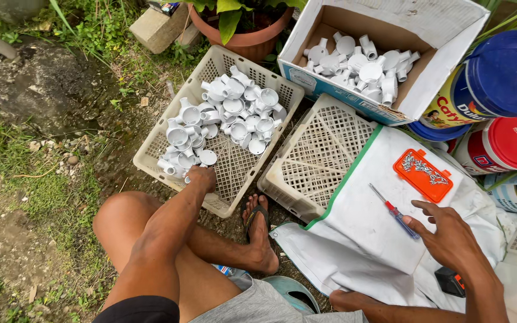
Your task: The person assembles PVC electrical junction boxes by picking up screws from a container and using a screwdriver to attach them to the white plastic fittings.
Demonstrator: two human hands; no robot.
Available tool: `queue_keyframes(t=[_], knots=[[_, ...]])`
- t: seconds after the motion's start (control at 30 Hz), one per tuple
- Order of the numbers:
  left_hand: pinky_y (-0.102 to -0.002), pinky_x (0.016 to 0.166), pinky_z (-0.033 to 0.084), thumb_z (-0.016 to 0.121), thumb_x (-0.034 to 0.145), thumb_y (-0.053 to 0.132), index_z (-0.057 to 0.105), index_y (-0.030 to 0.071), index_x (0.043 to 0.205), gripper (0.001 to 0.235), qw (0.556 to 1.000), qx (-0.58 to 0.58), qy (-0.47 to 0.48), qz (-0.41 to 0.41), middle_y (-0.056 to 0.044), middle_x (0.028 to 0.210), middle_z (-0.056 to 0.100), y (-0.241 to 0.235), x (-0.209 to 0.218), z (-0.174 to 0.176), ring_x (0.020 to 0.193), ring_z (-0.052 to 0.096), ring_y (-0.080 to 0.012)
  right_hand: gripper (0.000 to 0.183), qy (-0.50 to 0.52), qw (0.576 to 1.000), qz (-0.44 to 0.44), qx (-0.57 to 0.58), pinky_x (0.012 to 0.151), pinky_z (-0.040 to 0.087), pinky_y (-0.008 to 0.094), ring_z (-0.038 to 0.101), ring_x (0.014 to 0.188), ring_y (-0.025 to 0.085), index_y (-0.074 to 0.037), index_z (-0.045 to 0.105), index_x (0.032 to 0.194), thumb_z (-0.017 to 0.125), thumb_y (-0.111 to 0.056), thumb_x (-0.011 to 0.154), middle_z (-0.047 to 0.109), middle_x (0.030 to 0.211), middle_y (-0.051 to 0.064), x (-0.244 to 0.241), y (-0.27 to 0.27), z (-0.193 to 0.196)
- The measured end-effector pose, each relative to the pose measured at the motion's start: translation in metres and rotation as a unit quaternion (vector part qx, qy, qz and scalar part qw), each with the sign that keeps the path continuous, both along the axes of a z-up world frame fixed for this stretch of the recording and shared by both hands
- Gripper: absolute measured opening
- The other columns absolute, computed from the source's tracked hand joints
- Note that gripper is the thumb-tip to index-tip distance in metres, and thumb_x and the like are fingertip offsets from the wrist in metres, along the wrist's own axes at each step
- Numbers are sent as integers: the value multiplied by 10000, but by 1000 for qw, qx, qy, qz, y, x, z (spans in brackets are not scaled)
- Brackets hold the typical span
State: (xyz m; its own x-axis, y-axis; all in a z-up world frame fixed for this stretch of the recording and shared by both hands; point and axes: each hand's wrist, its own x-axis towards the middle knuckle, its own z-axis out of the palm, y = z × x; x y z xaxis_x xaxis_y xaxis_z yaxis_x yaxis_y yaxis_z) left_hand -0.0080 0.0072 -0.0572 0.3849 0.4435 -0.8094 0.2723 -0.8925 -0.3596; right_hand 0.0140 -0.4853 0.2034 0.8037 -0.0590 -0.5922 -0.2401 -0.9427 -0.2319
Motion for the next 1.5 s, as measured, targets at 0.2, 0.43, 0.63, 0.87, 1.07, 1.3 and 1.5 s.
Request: queue_keyframes(t=[0.2, 0.43, 0.63, 0.87, 1.07, 1.3, 1.5], knots=[[-457, 928, 531, 465, 961, 412, 620, 71, 999, 376, 984, -145, -102, 11, -76, 1081, 661, -14, 25, 81, 967, 648, -214, 550, -23, 1000, 4, 16, 1014, 418, 404, 569, 1176, 265, -249, 524, 1384, 546, -457, 875, 520, 1324, 139, -2, -6, 8], [-425, 572, 493, 440, 975, 330, 604, 70, 1127, 343, 887, -291, -310, 179, -239, 1040, 619, -48, 76, 146, 643, 606, -294, 527, -54, 998, 5, 27, 975, 435, 399, 590, 1124, 269, -233, 543, 1367, 553, -442, 883, 534, 1285, 149, 1, -14, 12], [-297, 355, 396, 444, 967, 298, 595, 101, 966, 248, 720, -486, -398, 294, -28, 629, 507, -116, 100, 201, 539, 499, -150, 461, -79, 995, -22, 51, 965, 433, 416, 589, 1148, 289, -247, 555, 1357, 524, -381, 917, 560, 1289, 146, 15, -29, 2], [-288, 439, 567, 564, 950, 313, 565, -8, 1157, 382, 575, -631, -383, 354, -137, 895, 648, -220, 93, 235, 668, 639, -175, 272, -170, 973, -120, 104, 907, 502, 465, 652, 1048, 322, -155, 684, 1194, 593, -200, 942, 673, 1092, 170, 53, -78, -84], [-313, 509, 604, 607, 909, 338, 573, -11, 1178, 442, 585, -628, -267, 438, -143, 957, 628, -285, 89, 229, 750, 672, -232, 235, -210, 968, -123, 61, 847, 538, 409, 688, 939, 222, -250, 719, 1077, 598, -175, 890, 711, 971, 38, 67, -88, -130], [-311, 513, 602, 616, 901, 368, 566, -9, 1125, 441, 594, -603, -244, 473, -121, 909, 590, -314, 89, 215, 758, 649, -220, 237, -293, 954, -59, 32, 840, 545, 432, 655, 942, 276, -200, 716, 1094, 647, -155, 872, 667, 927, 68, 72, -75, -138], [-315, 504, 596, 611, 912, 357, 594, 13, 1083, 384, 577, -650, -225, 440, -131, 918, 630, -351, 101, 198, 763, 691, -245, 199, -317, 945, -54, 58, 803, 550, 419, 644, 935, 299, -88, 706, 1074, 651, -94, 884, 662, 916, 120, 79, -81, -174]])
